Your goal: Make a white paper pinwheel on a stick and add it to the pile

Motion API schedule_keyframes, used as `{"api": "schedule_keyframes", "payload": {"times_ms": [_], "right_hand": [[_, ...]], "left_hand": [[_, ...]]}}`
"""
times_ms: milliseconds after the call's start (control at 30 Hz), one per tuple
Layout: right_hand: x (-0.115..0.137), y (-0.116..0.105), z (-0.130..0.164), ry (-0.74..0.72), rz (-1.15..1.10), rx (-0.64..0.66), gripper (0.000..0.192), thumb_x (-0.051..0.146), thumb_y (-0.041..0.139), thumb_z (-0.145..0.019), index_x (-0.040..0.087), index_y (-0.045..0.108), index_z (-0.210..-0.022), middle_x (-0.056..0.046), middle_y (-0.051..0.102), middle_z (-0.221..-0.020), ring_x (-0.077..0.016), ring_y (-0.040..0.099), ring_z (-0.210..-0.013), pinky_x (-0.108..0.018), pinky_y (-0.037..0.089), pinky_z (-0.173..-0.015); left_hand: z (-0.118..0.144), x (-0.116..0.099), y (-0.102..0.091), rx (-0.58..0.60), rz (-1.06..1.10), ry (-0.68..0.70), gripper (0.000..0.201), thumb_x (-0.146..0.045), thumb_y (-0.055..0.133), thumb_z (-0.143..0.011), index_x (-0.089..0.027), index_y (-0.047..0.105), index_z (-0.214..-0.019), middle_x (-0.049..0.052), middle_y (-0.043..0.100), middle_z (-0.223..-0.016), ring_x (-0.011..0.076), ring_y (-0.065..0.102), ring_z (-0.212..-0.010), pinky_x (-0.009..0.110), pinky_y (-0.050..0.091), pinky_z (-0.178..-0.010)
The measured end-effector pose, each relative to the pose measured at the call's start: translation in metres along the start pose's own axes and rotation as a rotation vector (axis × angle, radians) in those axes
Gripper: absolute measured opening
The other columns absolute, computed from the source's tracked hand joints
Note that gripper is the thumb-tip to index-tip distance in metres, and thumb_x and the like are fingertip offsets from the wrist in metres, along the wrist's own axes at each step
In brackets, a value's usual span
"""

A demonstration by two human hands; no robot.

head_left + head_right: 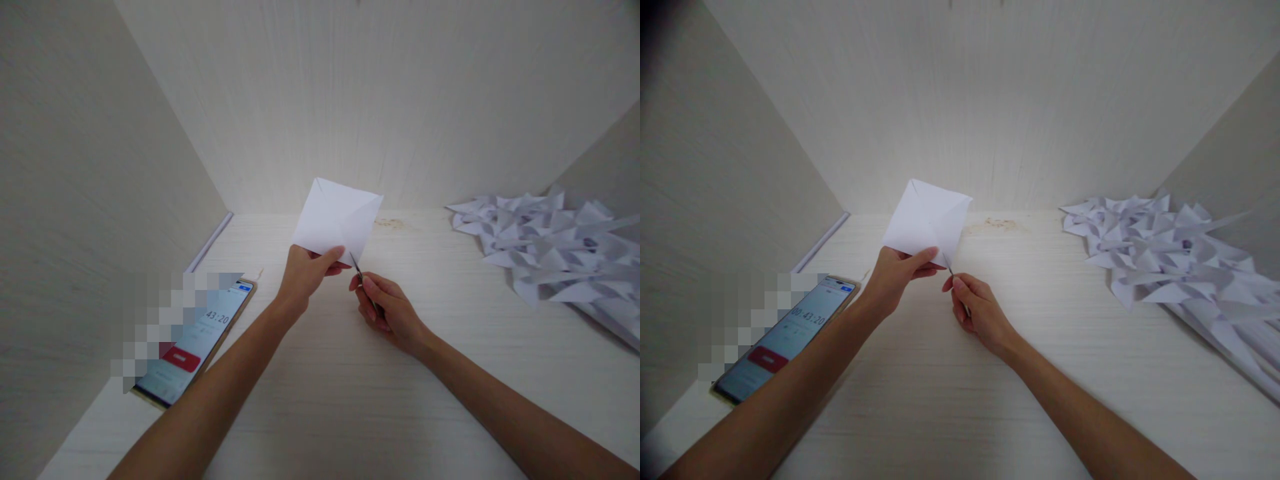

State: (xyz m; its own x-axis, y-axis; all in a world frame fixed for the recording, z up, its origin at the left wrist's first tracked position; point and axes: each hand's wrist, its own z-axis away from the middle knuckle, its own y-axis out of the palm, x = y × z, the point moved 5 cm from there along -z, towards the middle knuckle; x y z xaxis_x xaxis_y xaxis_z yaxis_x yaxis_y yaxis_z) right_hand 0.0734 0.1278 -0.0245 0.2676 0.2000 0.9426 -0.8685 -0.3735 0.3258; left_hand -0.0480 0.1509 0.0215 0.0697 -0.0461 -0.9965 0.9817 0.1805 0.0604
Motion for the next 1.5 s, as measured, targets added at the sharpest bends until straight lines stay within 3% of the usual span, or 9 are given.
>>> {"api": "schedule_keyframes", "payload": {"times_ms": [1500], "right_hand": [[-0.0002, -0.0004, 0.0006, -0.008, 0.017, -0.01, 0.024, 0.04, 0.052, -0.077, 0.016, 0.051, -0.072, 0.011, 0.036, -0.035, -0.0021, 0.021, -0.028, -0.014, 0.013, -0.027]], "left_hand": [[-0.0015, -0.0002, -0.0017, 0.011, 0.028, -0.007, 0.016, -0.021, 0.07, -0.057, -0.009, 0.065, -0.066, 0.006, 0.067, -0.061, 0.0148, 0.064, -0.051, 0.022, 0.05, -0.049]]}}
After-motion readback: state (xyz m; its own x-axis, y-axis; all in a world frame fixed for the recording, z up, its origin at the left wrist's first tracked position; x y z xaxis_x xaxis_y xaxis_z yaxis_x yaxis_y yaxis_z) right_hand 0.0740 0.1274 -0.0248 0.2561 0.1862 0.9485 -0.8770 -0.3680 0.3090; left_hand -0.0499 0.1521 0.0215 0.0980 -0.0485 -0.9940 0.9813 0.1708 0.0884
